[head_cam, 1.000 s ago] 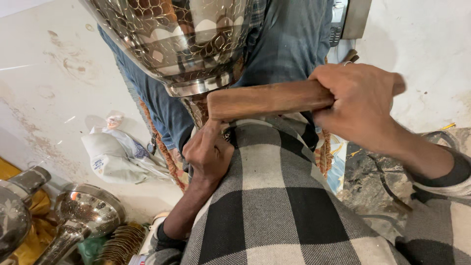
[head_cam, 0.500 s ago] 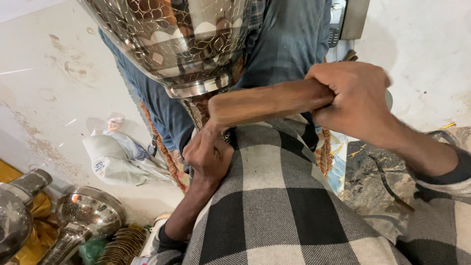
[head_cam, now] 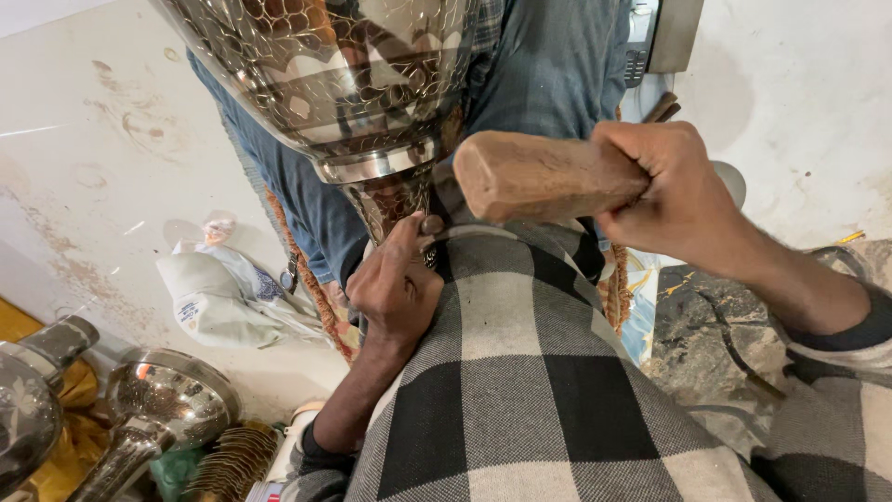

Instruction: The person sits on the floor with a large engraved brass vessel held between the legs and decorates its narrow neck by hand. They hold a small punch against the metal with one hand and repeatedly strike it with a wooden mallet held in the other hand, working around the neck of the vessel to form the pattern.

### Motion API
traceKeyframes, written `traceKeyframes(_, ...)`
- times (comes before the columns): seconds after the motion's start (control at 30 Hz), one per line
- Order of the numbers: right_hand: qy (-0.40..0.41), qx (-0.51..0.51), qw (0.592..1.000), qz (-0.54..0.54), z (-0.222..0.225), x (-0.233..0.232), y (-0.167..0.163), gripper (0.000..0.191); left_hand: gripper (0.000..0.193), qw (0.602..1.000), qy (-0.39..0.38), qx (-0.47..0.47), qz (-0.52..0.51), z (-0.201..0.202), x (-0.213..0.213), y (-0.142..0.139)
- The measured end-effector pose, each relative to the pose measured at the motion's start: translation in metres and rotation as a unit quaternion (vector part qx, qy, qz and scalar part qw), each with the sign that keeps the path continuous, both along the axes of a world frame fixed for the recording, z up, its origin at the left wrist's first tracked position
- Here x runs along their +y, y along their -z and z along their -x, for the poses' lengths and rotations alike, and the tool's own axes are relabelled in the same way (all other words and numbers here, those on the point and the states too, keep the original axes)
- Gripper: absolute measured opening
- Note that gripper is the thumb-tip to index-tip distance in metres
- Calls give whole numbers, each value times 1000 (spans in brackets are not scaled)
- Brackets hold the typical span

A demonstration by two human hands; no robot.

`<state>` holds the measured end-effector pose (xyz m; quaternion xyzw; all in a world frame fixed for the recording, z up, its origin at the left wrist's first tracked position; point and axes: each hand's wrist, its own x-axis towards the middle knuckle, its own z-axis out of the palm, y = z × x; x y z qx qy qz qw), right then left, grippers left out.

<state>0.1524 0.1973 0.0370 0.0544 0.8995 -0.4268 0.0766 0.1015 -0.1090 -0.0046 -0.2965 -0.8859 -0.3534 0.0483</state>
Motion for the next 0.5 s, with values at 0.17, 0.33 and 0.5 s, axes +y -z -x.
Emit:
traceKeyframes(0.17,-37,1,985,-169,-1,-5,0,24,49,999,1,-31,10,1,-3,-2)
traceKeyframes(0.33,-42,93,980,-173,2,-10,0,26,44,1000,9,-22,-2,2,-5,5)
traceKeyframes(0.5,-17,14,994,-103,4,-10,-1,23,42,1000,8,-6,-11,0,-7,7)
